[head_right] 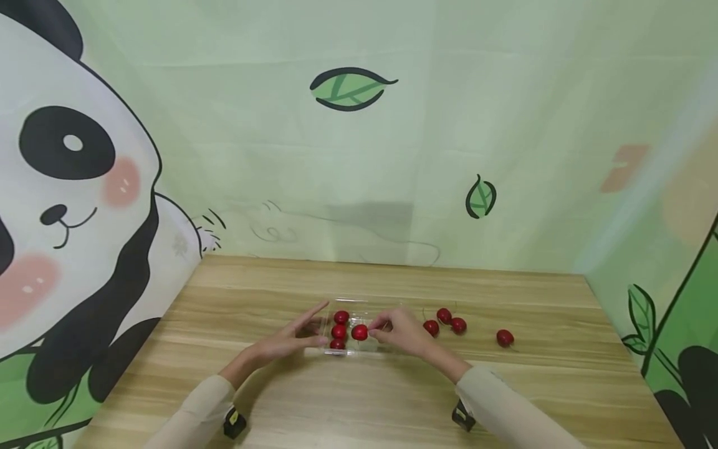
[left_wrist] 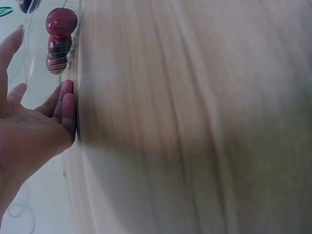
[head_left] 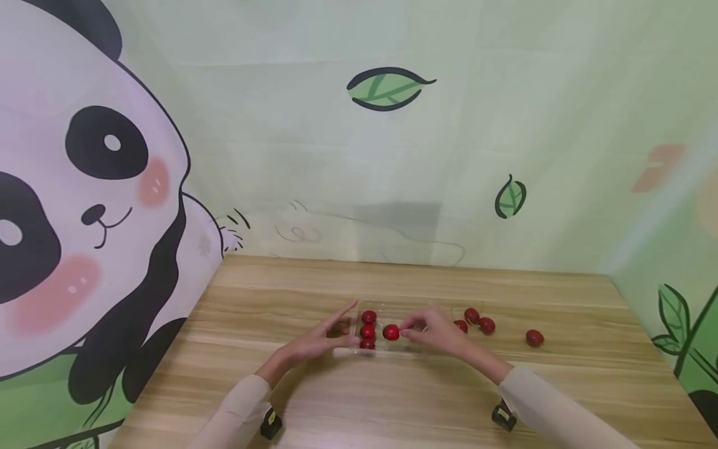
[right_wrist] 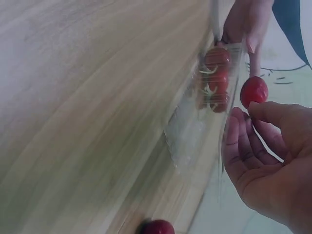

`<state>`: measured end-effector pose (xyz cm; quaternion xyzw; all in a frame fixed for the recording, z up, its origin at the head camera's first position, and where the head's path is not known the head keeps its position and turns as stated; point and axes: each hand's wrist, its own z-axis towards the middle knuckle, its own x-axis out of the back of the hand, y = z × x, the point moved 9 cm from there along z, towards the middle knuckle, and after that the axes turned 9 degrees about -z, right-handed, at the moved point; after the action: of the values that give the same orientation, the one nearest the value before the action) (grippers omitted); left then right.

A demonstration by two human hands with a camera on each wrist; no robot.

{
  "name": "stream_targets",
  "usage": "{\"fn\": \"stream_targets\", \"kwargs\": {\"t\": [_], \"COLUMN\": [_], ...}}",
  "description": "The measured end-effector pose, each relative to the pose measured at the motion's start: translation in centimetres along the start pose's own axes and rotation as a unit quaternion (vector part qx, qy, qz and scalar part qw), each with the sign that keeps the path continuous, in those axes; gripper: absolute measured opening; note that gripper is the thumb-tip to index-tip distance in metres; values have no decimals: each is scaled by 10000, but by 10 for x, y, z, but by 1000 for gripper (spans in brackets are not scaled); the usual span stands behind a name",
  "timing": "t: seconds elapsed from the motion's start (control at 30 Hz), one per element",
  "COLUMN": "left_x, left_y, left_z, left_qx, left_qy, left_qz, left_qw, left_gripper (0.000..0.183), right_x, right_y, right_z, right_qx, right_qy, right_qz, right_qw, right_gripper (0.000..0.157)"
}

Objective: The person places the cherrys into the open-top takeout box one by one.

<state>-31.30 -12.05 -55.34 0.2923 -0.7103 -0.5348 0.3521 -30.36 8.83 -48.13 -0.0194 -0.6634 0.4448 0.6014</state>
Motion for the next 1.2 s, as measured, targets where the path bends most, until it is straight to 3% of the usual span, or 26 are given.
{"fn": "stream_targets", "kwargs": {"t": [0.23,0.6,1.0,1.2], "left_x": [1,0,-3,-2], "left_y": [-1,-2,-1,0], "left_z": [1,2,2,2], "left_qx": [12,24,9,8], "left_qy": [20,19,-21,2], "left_qz": [-28,-73,-88,-86], "left_qw": [10000,10000,10000,10000], "left_gripper": [89,87,86,87], "right_x": [-20,-32,-34,-31], "right_y": [-1,-5,-7,0], "right_z": [6,14,16,16], "right_qx": [33,121,124,-77], "right_qy": [-509,-873,-1036,-1046], "right_qz": [-64,-634,-649,-510], "right_qw": [9987,9941,9924,9932], "right_gripper": [6,4,4,7]}}
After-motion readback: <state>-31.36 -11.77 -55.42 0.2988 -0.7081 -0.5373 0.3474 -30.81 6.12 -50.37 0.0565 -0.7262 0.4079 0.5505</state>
